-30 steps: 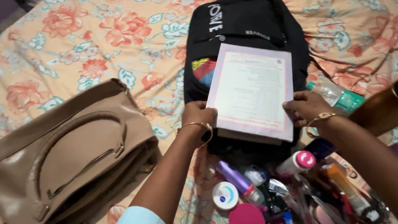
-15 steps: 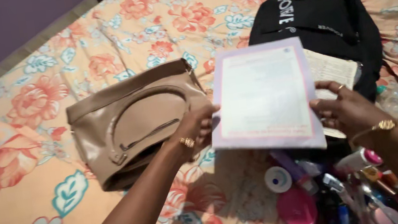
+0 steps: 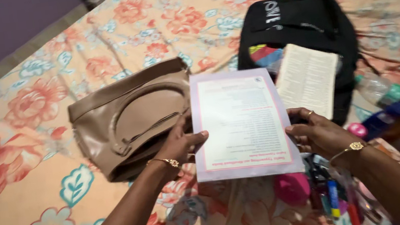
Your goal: The person sits at a bed and unpacks a beige handbag, taking out pens, cosmetics and small bottles, then organizes the items on the bed and places some into a black backpack, arranging chargers, a box and a towel beside it.
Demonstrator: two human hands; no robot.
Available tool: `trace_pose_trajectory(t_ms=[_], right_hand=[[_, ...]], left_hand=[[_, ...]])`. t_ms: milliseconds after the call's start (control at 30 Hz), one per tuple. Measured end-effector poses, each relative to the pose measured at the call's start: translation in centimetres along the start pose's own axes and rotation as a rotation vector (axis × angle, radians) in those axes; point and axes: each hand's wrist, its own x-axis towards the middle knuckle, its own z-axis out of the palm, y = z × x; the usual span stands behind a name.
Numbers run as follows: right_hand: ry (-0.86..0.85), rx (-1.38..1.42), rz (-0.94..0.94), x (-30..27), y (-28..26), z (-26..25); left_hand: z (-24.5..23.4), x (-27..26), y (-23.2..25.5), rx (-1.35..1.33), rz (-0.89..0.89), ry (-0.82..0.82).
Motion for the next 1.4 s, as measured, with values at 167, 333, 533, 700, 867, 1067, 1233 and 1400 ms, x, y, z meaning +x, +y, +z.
trace_pose_trajectory(t_ms=[167, 333, 533, 700, 867, 1067, 1233, 1400], right_hand=[[0.086, 0.189, -0.036, -4.2, -1.1, -1.6], [0.075, 0.271, -0.19, -9.3, -0.6, -5.0], [0.284, 0.165, -0.193, -14.4, 0.1, -12.4], [0.49, 0.203, -0.261, -20.7, 0.9, -20.8], [0.753, 0.213, -0.353, -25.9, 3.3, -29.5], [0.992, 0.166, -0.014, -28.2, 8.3, -39.3], [0.975, 0.235, -0.006, -27.9, 13.6, -45.4], [0.936, 0.265, 0.105, -23.7, 22.2, -51.4]], left_hand=[[3.0, -1.5, 3.2, 0.051, 0.292, -0.175], [7.1, -3.7, 7.1, 0.229, 0.486, -0.287], [19.0, -3.8, 8.9, 0.383, 0.415, -0.321], [30.7, -2.0, 8.9, 0.439, 0.803, -0.435], [43.6, -0.9, 7.2, 0.423, 1.018, -0.451], [55.7, 0.8, 1.4, 0.619, 0.649, -0.431], [61.9, 4.5, -5.4, 0.615, 0.505, -0.526], [63.6, 7.9, -11.8, 0.785, 0.407, -0.666]])
